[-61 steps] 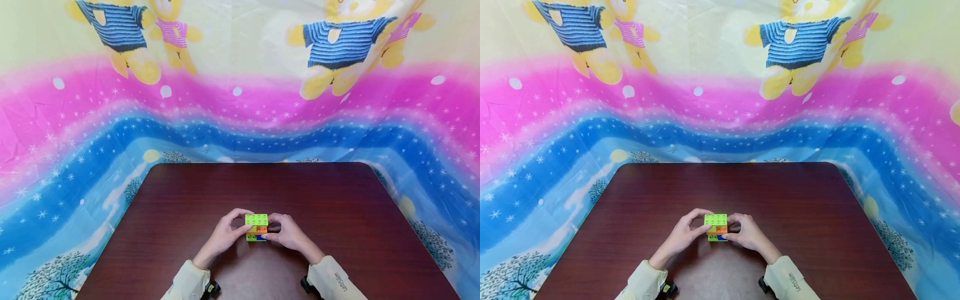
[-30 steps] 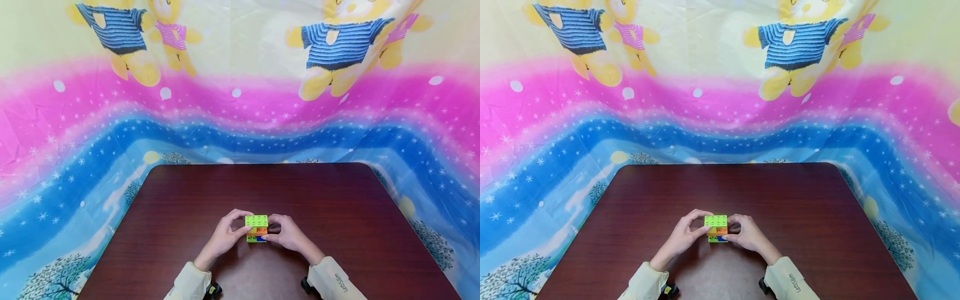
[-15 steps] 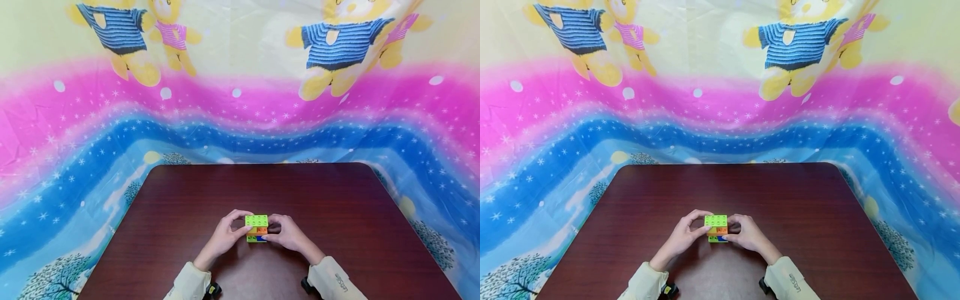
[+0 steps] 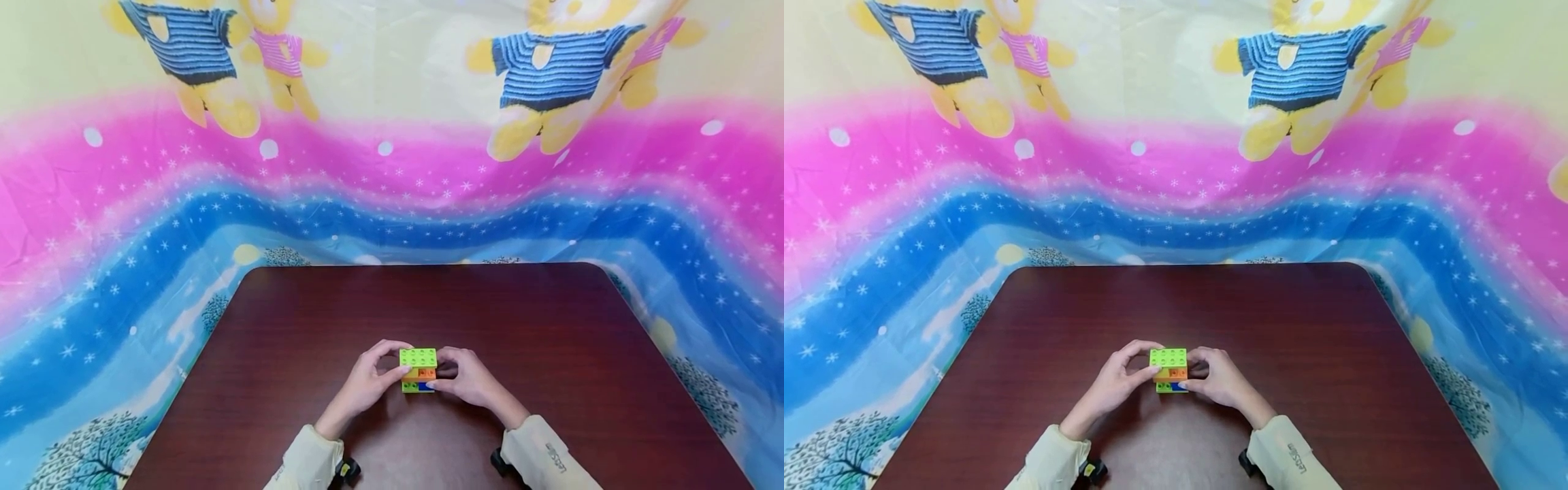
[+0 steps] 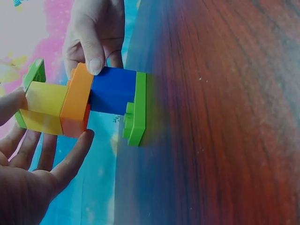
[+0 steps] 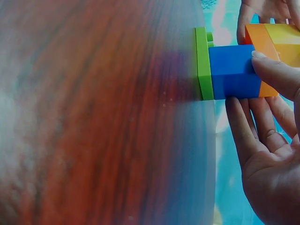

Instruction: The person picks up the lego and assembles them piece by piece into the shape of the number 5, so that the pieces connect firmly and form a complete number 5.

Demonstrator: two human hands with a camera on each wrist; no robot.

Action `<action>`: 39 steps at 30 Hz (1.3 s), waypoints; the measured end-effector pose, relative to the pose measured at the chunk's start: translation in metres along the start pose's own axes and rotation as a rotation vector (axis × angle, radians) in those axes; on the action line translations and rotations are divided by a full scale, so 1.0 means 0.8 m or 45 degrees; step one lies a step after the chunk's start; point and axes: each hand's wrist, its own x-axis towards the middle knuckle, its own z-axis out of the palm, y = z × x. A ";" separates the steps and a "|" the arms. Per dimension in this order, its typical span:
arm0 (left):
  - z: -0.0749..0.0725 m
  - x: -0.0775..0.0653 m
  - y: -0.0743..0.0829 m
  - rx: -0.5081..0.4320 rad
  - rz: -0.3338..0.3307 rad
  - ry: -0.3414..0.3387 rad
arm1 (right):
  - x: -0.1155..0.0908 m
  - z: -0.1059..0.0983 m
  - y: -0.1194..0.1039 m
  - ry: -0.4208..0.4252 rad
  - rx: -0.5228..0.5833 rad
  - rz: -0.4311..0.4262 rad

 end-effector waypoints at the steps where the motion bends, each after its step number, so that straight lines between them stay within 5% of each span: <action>1: 0.000 0.000 0.000 -0.001 0.004 0.000 | 0.000 0.000 0.000 -0.002 0.002 -0.003; 21: -0.003 0.002 -0.003 0.001 0.006 -0.050 | 0.001 -0.002 -0.001 -0.005 -0.013 -0.028; 39: -0.014 0.041 0.010 0.052 0.049 0.042 | 0.015 -0.022 -0.019 0.131 0.009 -0.054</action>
